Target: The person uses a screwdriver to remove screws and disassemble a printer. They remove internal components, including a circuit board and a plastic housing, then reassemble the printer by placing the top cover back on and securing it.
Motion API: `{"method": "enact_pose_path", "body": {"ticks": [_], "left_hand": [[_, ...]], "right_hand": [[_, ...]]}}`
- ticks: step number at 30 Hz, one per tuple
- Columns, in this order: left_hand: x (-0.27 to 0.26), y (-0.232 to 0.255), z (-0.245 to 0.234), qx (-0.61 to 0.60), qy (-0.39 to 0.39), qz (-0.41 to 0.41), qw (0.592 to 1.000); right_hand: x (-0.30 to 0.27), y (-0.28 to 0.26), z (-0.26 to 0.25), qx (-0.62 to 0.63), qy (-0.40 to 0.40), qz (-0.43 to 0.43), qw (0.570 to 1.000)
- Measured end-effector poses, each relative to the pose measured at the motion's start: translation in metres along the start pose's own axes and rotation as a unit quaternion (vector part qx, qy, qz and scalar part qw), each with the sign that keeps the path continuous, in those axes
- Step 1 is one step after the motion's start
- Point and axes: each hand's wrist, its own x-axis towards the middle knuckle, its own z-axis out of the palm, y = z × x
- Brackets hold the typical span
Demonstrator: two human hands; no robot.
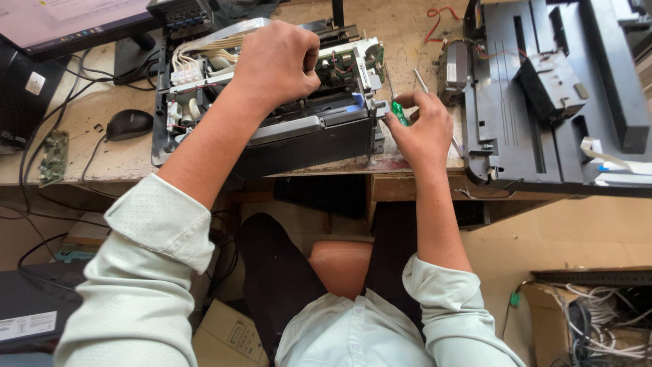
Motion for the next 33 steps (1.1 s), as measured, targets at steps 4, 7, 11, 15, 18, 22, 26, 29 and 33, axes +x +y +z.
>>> {"method": "enact_pose_path", "body": {"ticks": [4,7,11,15,18,22,26,29,33], "left_hand": [[-0.002,0.007,-0.022,-0.010,-0.017,-0.039,0.999],[-0.016,0.010,-0.041,0.026,0.042,-0.055,0.997],[-0.063,0.003,-0.066,0.056,0.123,-0.099,0.986],[-0.099,-0.010,-0.080,0.051,0.091,-0.210,0.972],[-0.107,-0.010,-0.080,0.029,0.100,-0.211,0.972],[-0.110,-0.006,-0.077,-0.028,0.124,-0.235,0.964],[-0.110,-0.010,-0.075,-0.023,0.109,-0.257,0.960],[-0.110,-0.011,-0.075,-0.015,0.121,-0.250,0.961],[-0.111,-0.013,-0.074,-0.018,0.111,-0.256,0.960]], "right_hand": [[-0.001,-0.001,0.001,0.002,0.012,-0.004,1.000],[-0.001,-0.001,0.003,0.041,0.028,-0.038,0.998],[0.005,-0.007,-0.003,0.129,0.083,-0.099,0.983],[0.037,-0.039,-0.029,0.145,0.018,-0.227,0.963],[0.070,-0.078,-0.046,0.080,-0.119,-0.330,0.933],[0.097,-0.130,-0.035,-0.058,-0.240,-0.415,0.876],[0.110,-0.157,-0.012,-0.080,-0.292,-0.464,0.832],[0.116,-0.163,0.000,-0.126,-0.284,-0.497,0.810],[0.113,-0.157,0.012,-0.137,-0.280,-0.526,0.791]]}}
